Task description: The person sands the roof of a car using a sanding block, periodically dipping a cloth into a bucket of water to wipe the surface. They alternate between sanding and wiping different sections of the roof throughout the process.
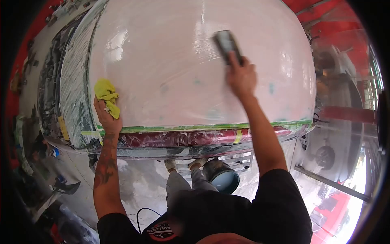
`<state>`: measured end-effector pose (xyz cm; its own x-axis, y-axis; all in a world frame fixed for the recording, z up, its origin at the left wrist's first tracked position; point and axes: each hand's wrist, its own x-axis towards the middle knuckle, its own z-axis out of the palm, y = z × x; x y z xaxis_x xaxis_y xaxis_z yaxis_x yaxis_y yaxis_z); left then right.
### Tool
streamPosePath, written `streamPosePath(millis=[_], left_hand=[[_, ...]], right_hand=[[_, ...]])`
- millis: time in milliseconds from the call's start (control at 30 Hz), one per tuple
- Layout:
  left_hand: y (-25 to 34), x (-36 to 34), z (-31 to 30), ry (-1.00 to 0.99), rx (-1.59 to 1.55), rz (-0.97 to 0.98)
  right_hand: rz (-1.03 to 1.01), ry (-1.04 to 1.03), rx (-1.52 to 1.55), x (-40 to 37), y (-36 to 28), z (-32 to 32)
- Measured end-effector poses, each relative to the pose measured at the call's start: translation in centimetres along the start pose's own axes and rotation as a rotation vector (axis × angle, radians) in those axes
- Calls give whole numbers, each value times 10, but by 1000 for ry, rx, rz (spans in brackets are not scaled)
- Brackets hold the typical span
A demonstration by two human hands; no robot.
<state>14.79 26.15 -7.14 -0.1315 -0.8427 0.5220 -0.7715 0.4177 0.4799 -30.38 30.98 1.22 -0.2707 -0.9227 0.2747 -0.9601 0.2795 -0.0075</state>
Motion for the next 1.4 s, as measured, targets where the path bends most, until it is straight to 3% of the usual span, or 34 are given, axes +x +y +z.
streamPosePath(millis=[67,100,167,233,333,367,400,467,600,733,800,867,933,1000,1067,1100,1200,1267,1300,1400], left_hand=[[7,5,-2,7,-7,-1],[10,5,-2,6,-12,-6],[10,4,-3,13,-15,-7],[9,4,0,27,-23,1],[-1,-1,1,11,-12,15],[-6,-3,1,6,-17,20],[-12,-6,3,3,-25,23],[-25,-12,6,-16,-53,55],[-46,-20,8,-20,-6,33],[-35,-17,4,-53,25,1],[-43,-17,3,-93,5,9],[-37,-18,4,-53,99,49],[-46,-22,6,-53,38,2],[-61,-30,6,-27,163,35],[-72,-42,9,-16,100,-47],[-67,-39,2,-80,22,-109],[-55,-30,-9,-214,23,-162],[-50,-28,-5,-183,159,-55],[-53,-30,-2,-167,207,-25],[-67,-44,5,-89,-303,-238]], right_hand=[[418,-52,-113,29,88,6],[411,-50,-114,43,84,6],[594,-73,-65,58,69,10],[411,3,-9,69,-4,16],[-65,-26,216,66,-148,22],[-204,64,238,56,-190,40],[-351,48,301,45,-217,42],[-450,-123,355,47,-213,29],[-229,-9,53,87,-56,23],[427,-155,-233,77,190,7],[800,-205,-208,63,270,-3],[875,-207,-170,75,259,-1],[581,-64,-159,79,198,17],[193,-57,-71,74,123,10],[-6,44,39,63,109,8],[-11,73,10,63,125,6],[313,49,-161,63,240,14],[742,-216,-200,61,313,-7],[885,-215,-205,60,359,5],[984,-166,-189,106,375,32]])
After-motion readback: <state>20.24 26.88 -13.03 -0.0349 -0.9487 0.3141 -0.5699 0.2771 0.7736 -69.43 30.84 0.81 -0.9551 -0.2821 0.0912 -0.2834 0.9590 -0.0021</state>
